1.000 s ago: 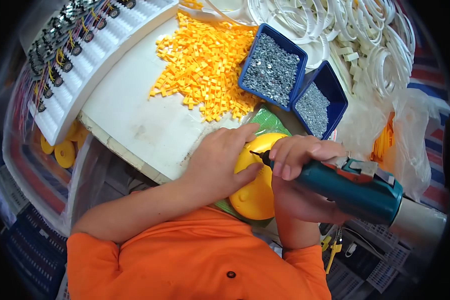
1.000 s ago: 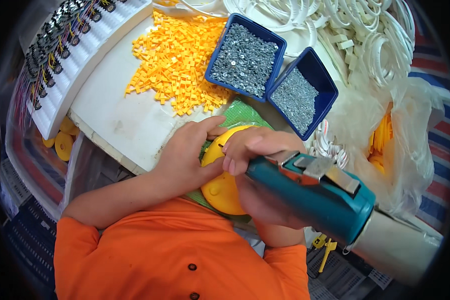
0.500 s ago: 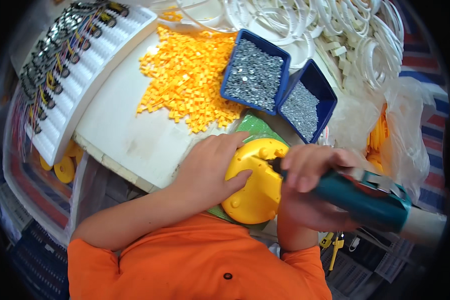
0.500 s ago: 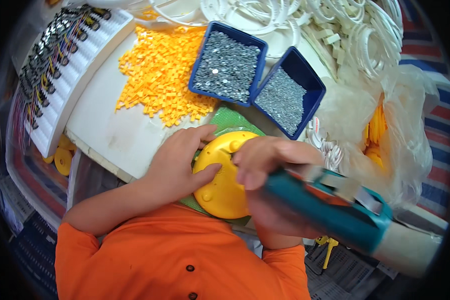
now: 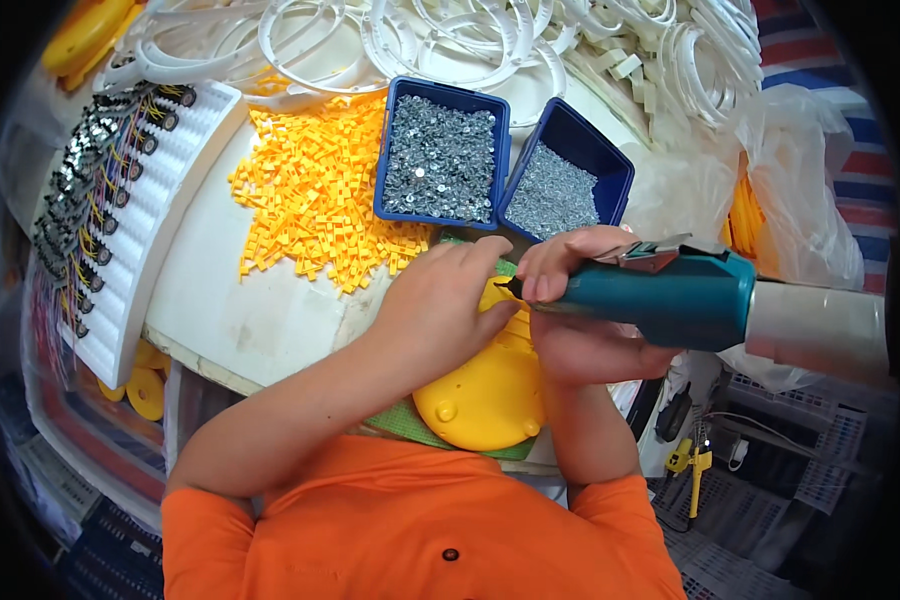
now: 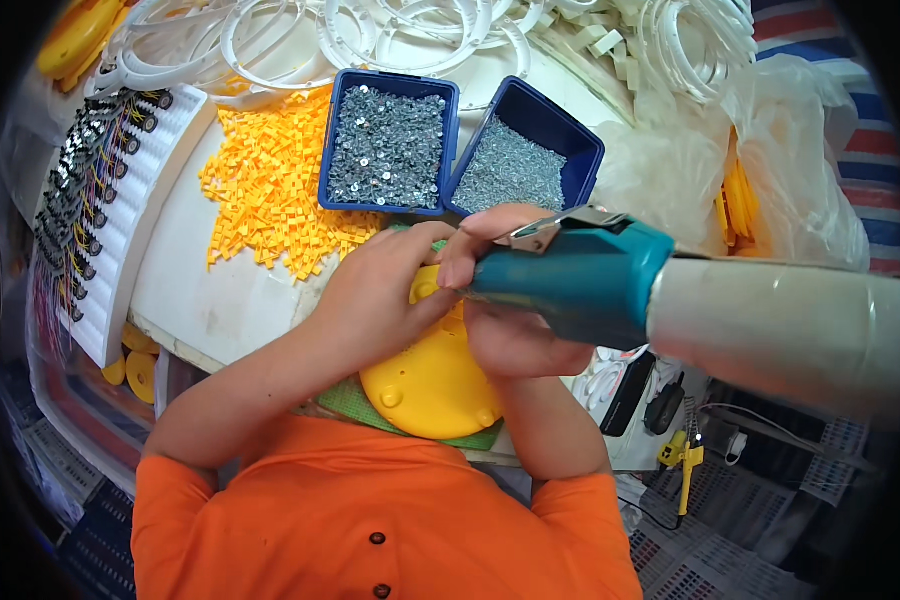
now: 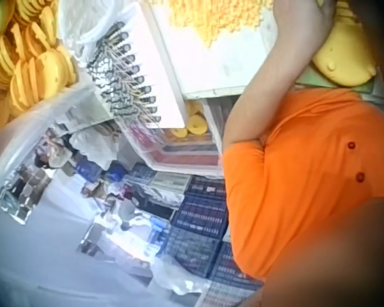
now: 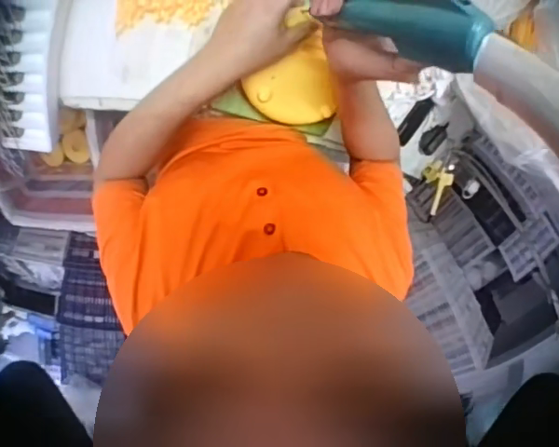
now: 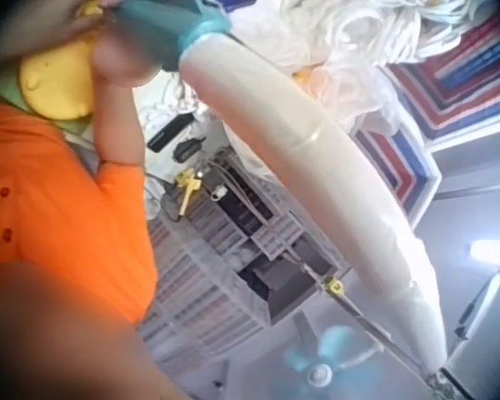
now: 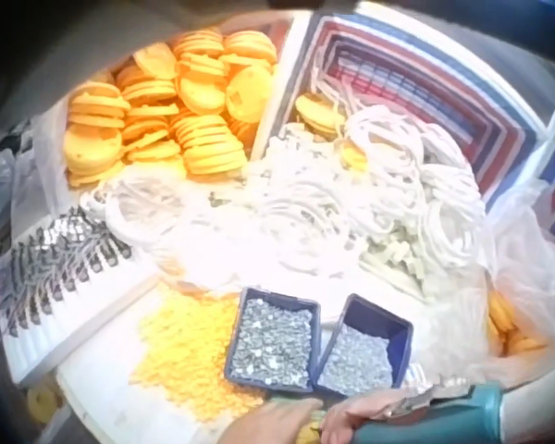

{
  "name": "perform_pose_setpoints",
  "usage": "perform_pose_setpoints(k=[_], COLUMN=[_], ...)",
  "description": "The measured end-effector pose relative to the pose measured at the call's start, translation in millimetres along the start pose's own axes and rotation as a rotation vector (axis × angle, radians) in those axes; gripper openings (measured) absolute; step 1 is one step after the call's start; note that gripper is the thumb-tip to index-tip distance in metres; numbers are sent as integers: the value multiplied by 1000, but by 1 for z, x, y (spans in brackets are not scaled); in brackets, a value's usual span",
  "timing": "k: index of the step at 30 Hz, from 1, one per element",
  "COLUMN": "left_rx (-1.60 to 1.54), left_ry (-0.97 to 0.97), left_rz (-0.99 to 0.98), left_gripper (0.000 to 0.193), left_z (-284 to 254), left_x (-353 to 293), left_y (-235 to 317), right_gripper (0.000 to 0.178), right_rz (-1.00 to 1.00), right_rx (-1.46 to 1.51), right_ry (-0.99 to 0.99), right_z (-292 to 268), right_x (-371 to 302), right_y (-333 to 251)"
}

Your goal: Assembling electronic and mechanical components into a yellow plastic toy shell using a screwdriver and soldering tool.

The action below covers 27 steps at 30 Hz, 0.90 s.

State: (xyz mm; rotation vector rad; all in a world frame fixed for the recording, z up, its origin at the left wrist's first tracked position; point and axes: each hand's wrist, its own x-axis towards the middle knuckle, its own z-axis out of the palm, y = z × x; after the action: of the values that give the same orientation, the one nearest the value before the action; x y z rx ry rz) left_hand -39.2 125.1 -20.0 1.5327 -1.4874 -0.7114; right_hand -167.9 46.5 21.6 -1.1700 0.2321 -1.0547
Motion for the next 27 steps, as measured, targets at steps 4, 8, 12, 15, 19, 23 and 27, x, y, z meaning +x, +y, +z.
perform_pose_setpoints(k=[4, 8, 12, 15, 19, 23, 27], left_rx=[10, 17, 62, 178, 334, 411, 354], left_ry=[-13, -48, -50, -116, -291, -417, -364], left_rz=[-17, -37, 28, 138, 393, 321, 326], left_gripper=[46, 44, 43, 42, 41, 44, 47], left_z=[-2, -3, -4, -7, 12, 38, 38], left_x=[1, 3, 3, 12, 32, 42, 40], left_y=[2, 6, 6, 10, 31, 34, 36], right_gripper=[97, 97, 98, 93, 93, 92, 91], right_rz=[9, -11, 34, -181, -176, -139, -48], right_rx=[7, 20, 24, -78, -56, -66, -68], right_ry=[-32, -115, -31, -80, 89, 181, 228], right_z=[-3, -9, -1, -23, -36, -40, -41], right_x=[-4, -2, -1, -7, -29, -39, -41], right_y=[6, 4, -28, -57, -59, -52, -41])
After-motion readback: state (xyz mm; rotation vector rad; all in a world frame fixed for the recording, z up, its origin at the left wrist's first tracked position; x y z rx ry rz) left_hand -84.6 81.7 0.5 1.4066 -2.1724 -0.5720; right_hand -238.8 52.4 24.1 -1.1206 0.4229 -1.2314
